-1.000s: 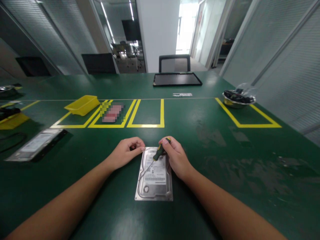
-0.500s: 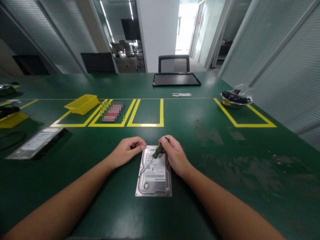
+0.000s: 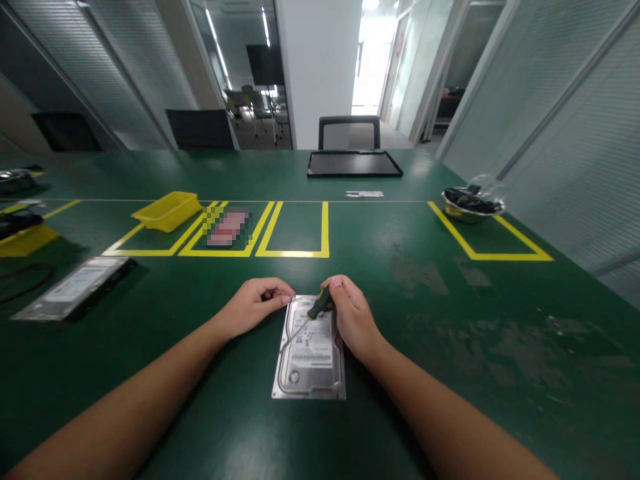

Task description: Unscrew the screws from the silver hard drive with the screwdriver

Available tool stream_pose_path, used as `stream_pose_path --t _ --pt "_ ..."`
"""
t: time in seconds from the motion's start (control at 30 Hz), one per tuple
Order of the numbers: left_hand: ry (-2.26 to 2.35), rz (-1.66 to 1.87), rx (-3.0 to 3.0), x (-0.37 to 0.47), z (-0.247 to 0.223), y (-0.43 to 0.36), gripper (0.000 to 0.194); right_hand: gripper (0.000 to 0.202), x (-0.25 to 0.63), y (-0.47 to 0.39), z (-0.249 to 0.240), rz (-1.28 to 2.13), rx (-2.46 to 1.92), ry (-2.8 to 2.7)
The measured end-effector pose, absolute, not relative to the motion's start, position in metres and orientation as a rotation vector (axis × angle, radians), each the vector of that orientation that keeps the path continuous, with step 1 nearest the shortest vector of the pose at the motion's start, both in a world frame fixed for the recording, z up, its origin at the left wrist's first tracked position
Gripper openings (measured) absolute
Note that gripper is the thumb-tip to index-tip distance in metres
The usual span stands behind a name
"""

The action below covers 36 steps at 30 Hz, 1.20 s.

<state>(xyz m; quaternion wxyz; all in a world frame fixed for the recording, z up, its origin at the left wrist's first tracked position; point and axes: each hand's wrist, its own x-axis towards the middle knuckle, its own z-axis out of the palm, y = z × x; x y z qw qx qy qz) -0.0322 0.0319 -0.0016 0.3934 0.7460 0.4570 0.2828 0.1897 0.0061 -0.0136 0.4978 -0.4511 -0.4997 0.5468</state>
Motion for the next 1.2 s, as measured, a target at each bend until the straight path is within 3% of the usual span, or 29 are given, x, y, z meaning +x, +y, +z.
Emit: stream_pose_path --t 0.5,0.67,0.97,1.2 --pt "1.190 0.708 1.901 -0.030 -0.002 0.031 0.018 0.041 0.190 0.003 -0.010 1.275 -1.123 -1.235" --pt "1.177 0.715 1.902 -0.031 -0.001 0.032 0.017 0.038 0.195 0.007 0.000 1.039 -1.122 -1.272" --pt "1.187 0.687 1.941 -0.033 -0.002 0.031 0.019 0.037 0.204 -0.003 0.060 0.814 -1.060 -1.365" --pt "1.220 0.688 1.969 -0.033 0.000 0.030 0.020 0.032 0.199 -0.015 0.121 0.474 -1.219 -1.758"
